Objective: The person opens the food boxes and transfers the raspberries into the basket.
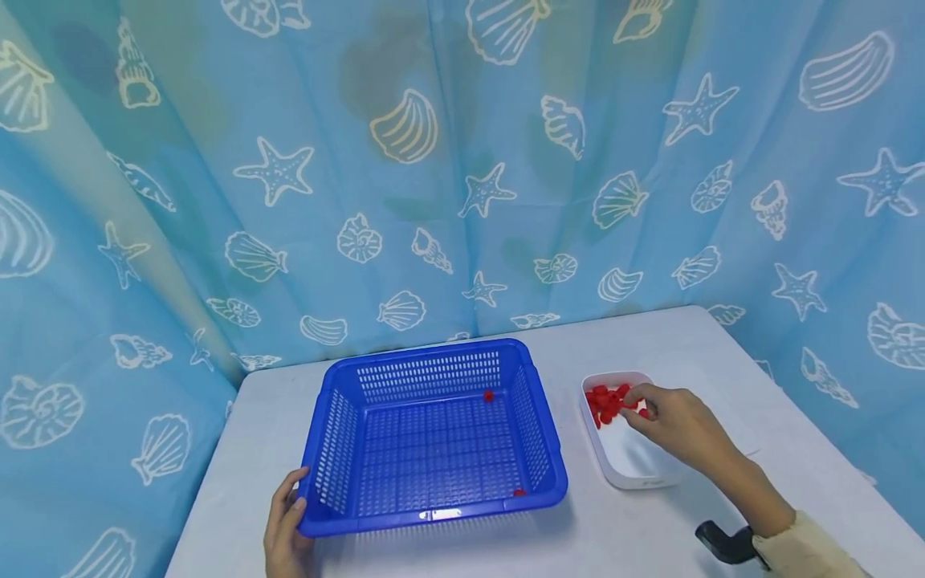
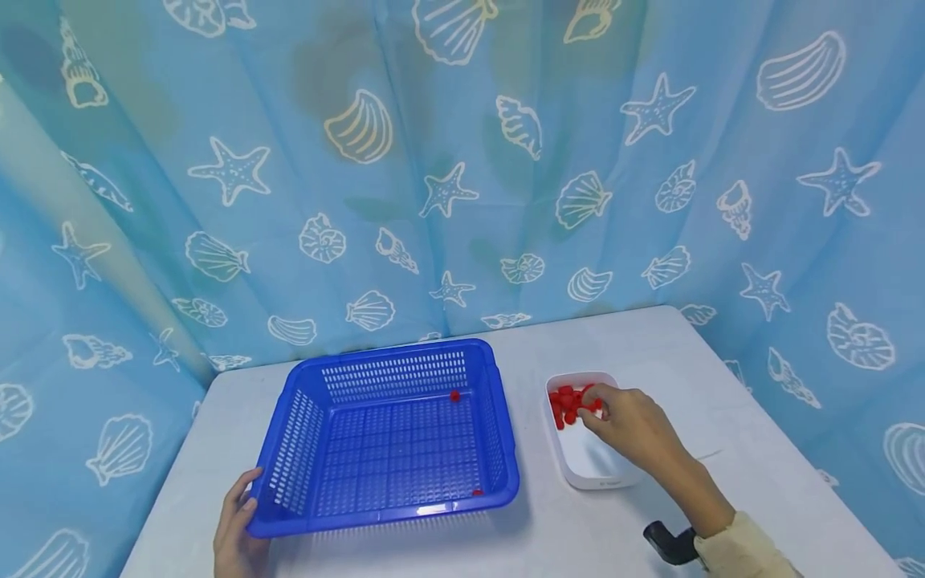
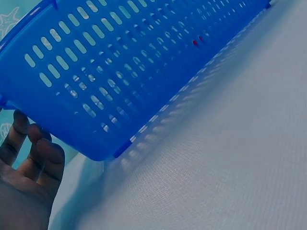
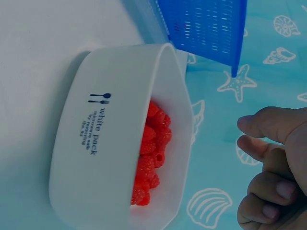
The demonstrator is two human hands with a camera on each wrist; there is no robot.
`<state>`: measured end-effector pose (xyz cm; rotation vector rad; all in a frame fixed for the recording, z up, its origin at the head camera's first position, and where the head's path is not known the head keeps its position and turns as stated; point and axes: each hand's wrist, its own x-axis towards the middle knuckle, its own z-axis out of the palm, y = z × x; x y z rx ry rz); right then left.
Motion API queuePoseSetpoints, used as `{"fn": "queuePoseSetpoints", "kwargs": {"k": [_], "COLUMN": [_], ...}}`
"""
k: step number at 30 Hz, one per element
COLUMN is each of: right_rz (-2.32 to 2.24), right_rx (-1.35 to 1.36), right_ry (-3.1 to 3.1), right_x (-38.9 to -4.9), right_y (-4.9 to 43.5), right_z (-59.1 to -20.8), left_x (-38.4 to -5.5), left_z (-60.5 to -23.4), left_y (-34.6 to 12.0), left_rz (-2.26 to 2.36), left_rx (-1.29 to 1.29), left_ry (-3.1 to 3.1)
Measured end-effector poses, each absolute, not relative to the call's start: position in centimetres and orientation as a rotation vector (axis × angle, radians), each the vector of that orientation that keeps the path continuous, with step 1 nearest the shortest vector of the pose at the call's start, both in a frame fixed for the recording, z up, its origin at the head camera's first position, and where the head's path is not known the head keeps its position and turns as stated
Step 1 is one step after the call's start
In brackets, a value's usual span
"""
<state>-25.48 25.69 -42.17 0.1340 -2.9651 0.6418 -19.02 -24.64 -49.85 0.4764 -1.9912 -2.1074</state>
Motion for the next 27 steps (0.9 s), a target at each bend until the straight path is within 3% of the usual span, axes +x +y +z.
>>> {"fn": "queuePoseSetpoints", "kwargs": {"k": [27], "right_rz": [0.406], "right_rx": [0.257], "right_ry": [-3.048], "right_x": [-29.7], "right_y": [25.4], "right_z": [-45.7], "left_x": [-18.5], "left_z": [-48.8], "left_y": [-24.6], "left_rz": [-2.143], "left_rx": [0.403], "left_ry": [-2.055]}}
